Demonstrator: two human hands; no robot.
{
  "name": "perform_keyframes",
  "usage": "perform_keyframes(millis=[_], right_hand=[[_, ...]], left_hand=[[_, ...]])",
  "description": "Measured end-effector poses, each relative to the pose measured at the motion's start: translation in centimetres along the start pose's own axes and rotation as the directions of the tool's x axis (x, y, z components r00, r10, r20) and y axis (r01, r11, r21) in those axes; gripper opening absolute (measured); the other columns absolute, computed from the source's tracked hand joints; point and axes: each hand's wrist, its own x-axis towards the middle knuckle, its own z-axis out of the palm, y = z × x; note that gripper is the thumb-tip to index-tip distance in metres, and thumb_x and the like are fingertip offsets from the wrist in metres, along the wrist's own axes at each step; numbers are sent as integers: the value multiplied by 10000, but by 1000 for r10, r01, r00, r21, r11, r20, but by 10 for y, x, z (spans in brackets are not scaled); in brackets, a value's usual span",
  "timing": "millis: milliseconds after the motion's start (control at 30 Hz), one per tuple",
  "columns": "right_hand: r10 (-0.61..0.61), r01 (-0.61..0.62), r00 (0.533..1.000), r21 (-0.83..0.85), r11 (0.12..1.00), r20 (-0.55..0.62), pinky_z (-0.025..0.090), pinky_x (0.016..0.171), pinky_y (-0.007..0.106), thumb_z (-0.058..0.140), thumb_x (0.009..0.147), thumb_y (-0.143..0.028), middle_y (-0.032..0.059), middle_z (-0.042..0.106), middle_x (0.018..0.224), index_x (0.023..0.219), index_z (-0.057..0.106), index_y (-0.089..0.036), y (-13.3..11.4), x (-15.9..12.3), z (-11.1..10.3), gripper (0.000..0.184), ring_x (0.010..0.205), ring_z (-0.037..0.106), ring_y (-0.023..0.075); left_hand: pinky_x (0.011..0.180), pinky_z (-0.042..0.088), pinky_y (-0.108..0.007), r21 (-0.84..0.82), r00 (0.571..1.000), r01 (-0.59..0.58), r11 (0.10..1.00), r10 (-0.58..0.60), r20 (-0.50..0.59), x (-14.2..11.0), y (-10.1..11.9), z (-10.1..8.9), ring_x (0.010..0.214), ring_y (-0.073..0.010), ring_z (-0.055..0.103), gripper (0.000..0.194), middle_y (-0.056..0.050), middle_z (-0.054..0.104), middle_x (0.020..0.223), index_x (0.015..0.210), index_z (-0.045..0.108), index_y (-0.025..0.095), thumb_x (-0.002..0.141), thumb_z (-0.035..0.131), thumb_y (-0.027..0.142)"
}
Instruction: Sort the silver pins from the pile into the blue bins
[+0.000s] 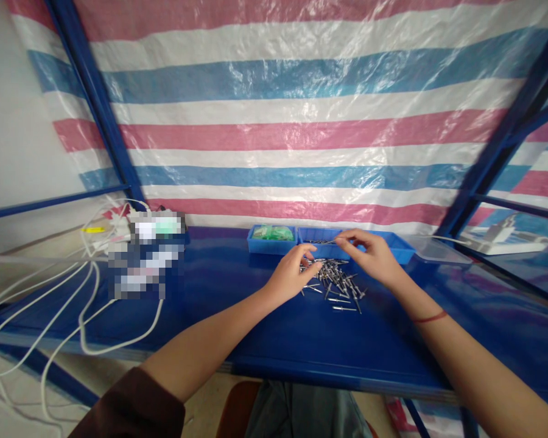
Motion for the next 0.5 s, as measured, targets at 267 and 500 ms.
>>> perform_keyframes(millis=[267, 500], right_hand=[[121, -310, 936, -616, 724, -329, 408, 684, 421, 466, 783, -469, 141, 659, 886, 954, 669, -172, 80, 1, -30, 398, 821, 563, 306], [93, -284, 940, -605, 744, -327, 406, 745, 430, 440, 800, -441, 131, 661, 924, 999, 651, -168, 74, 3, -22, 398, 868, 562, 305]], left_hand=[[939, 372, -327, 176, 841, -427, 887, 318, 437, -11, 13, 5, 1061, -187, 538, 318, -47, 591, 1165, 1133, 585, 261, 853, 499, 386], [875, 346, -283, 183, 793, -483, 856, 339, 506, -12, 11, 11, 982, -143, 570, 193, 16, 655, 1032, 932, 669, 266, 853, 524, 367]])
